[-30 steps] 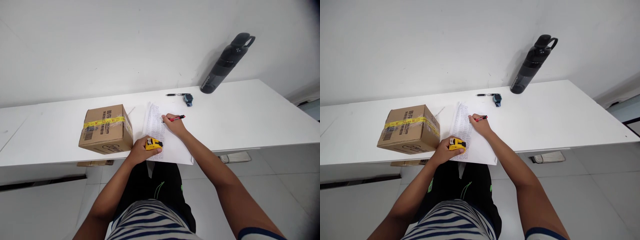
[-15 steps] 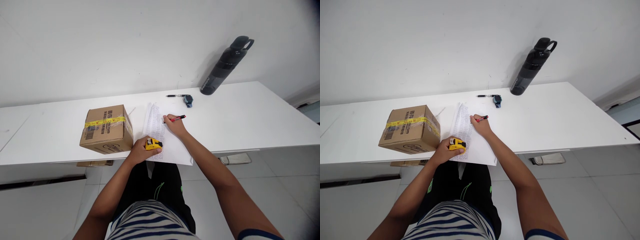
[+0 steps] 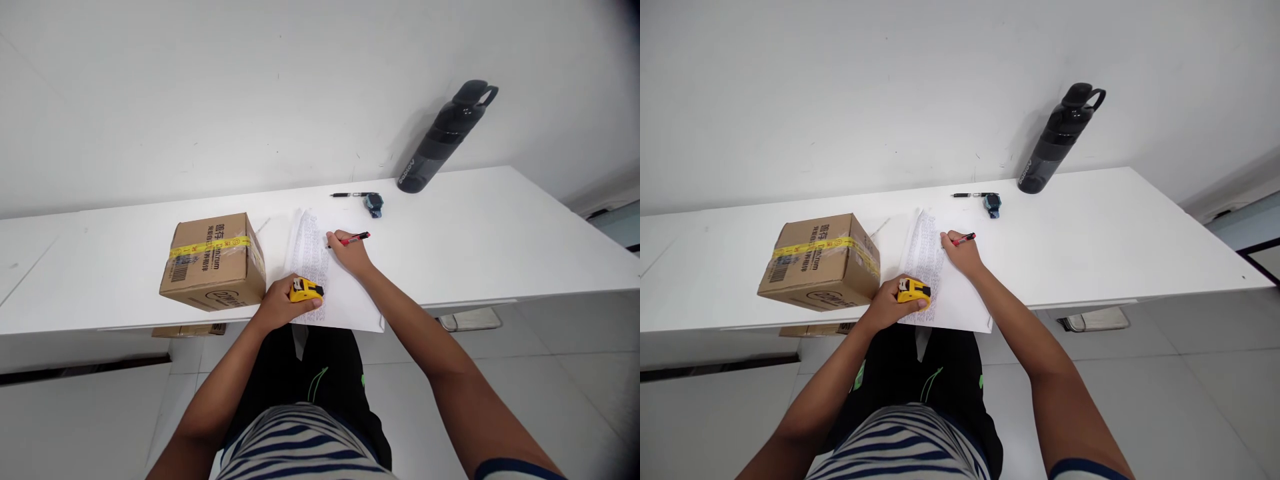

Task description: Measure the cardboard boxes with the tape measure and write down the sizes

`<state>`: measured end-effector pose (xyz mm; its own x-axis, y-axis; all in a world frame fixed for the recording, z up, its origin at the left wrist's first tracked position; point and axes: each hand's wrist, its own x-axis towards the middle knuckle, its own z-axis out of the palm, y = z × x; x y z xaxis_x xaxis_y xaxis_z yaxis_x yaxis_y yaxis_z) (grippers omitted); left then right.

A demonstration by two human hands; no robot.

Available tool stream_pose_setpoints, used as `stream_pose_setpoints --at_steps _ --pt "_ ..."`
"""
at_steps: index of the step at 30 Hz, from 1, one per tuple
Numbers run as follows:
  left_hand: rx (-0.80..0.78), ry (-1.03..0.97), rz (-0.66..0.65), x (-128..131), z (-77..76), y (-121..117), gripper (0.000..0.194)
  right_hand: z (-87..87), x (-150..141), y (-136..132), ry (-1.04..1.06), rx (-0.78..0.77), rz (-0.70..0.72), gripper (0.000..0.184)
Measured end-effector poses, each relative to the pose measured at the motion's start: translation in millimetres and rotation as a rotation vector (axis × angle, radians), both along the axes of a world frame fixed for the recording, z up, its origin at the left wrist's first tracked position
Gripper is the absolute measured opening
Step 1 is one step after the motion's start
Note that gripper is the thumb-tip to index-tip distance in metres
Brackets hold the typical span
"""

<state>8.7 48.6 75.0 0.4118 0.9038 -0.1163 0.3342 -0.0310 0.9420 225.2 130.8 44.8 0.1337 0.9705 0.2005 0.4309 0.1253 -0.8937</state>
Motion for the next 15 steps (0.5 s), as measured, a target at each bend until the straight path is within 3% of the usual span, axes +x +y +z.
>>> stream_pose_setpoints --at_steps 15 --pt "-0.024 0.002 0.014 0.2 2.1 -0.8 0.045 2.1 1.0 -1.3 0.028 -0.017 0.002 0.037"
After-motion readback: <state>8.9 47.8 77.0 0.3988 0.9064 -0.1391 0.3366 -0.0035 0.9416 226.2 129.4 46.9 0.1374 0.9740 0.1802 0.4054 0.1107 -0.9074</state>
